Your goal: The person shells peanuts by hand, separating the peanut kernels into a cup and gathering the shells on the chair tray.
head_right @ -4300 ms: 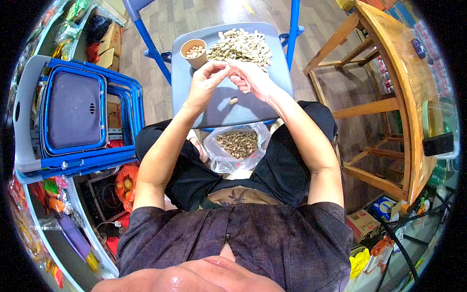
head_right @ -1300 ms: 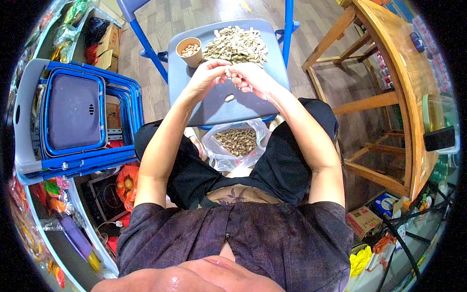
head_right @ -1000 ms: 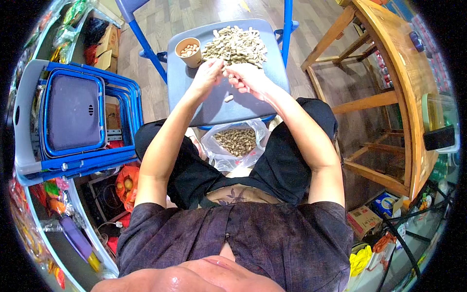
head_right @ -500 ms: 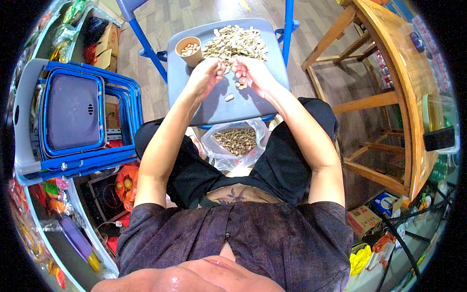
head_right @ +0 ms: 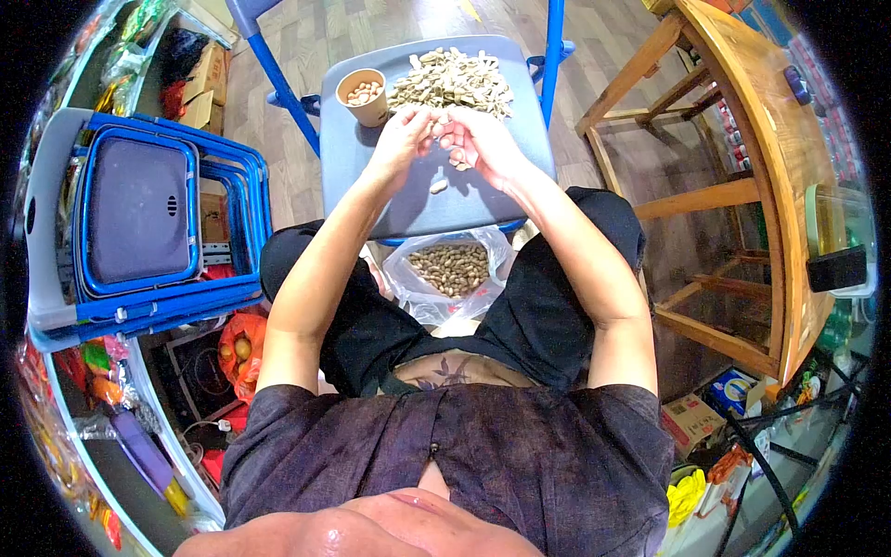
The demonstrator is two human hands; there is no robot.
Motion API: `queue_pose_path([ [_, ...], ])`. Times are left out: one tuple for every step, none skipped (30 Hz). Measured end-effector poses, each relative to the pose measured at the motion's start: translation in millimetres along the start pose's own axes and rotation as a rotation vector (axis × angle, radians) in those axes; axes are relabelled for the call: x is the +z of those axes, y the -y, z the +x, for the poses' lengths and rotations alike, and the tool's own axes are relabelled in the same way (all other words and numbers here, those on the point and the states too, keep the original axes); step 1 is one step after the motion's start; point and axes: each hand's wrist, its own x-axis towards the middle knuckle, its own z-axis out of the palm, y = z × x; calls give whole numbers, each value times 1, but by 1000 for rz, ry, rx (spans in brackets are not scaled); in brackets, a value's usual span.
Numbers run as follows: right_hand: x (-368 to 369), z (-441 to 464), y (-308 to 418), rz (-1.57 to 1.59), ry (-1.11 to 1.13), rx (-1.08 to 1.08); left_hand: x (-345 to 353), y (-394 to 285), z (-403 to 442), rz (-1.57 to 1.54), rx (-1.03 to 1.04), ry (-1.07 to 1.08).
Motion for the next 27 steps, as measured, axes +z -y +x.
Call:
queue_pose_path([
  [-2,1,-1,0,-1,1,0,2,1,0,-1,0],
  [-4,2,-2,7,-4,1,0,3,3,-6,-6,-6],
  [-6,3,-2,15,-6,1,0,3,4,-12,-10,-13],
  [-7,4,-2,15,-7,1,1,3,4,-12,-11,-12],
  [-8,5,-2,-4,-16,-6,2,4,4,19,23,-21],
  [-8,5,-1,-22,-26,-12,2,5,5,50,57,-30],
  [-8,5,-1,-21,-27,-13,3,8,7,50,57,-28],
  [-6,4,-1,-37,-39,-18,4,11,9,89,121,-81],
  [-5,4,0,-53,-51,-22,5,11,9,128,185,-134],
  [-5,3,0,-53,-51,-22,5,10,9,128,185,-134],
  [-5,3,0,-54,-59,-8,4,10,9,147,181,-170],
  [-5,3,0,-55,-68,6,3,8,9,167,177,-207],
  [-4,3,1,-55,-67,7,2,7,9,167,176,-207],
  [-3,2,1,-54,-73,9,2,6,10,152,205,-212],
  [-3,1,2,-54,-79,11,3,3,10,137,235,-217],
  [-1,-1,3,-54,-80,11,4,1,9,137,234,-216],
  [1,-2,3,-50,-68,11,5,-2,9,81,240,-194],
  [2,-2,2,-47,-56,10,6,-3,8,26,245,-172],
  [1,-2,2,-45,-57,10,6,-5,7,27,244,-171],
  [0,0,1,-40,-61,13,6,-7,5,-7,189,-152],
  [-2,1,0,-35,-65,15,5,-7,4,-42,135,-133],
  [-2,1,-1,-34,-66,16,1,-4,6,-42,134,-132],
  [-2,1,-1,-50,-92,3,-4,1,9,-188,79,-38],
  [-3,1,-1,-66,-120,-10,-4,-1,8,-334,23,57],
  [-4,2,-3,-65,-120,-10,-3,-2,7,-333,23,58],
  [-6,4,-6,-99,-116,-45,-2,-3,6,-397,-10,104],
  [-5,4,-6,-133,-112,-79,0,-5,3,-461,-44,150],
])
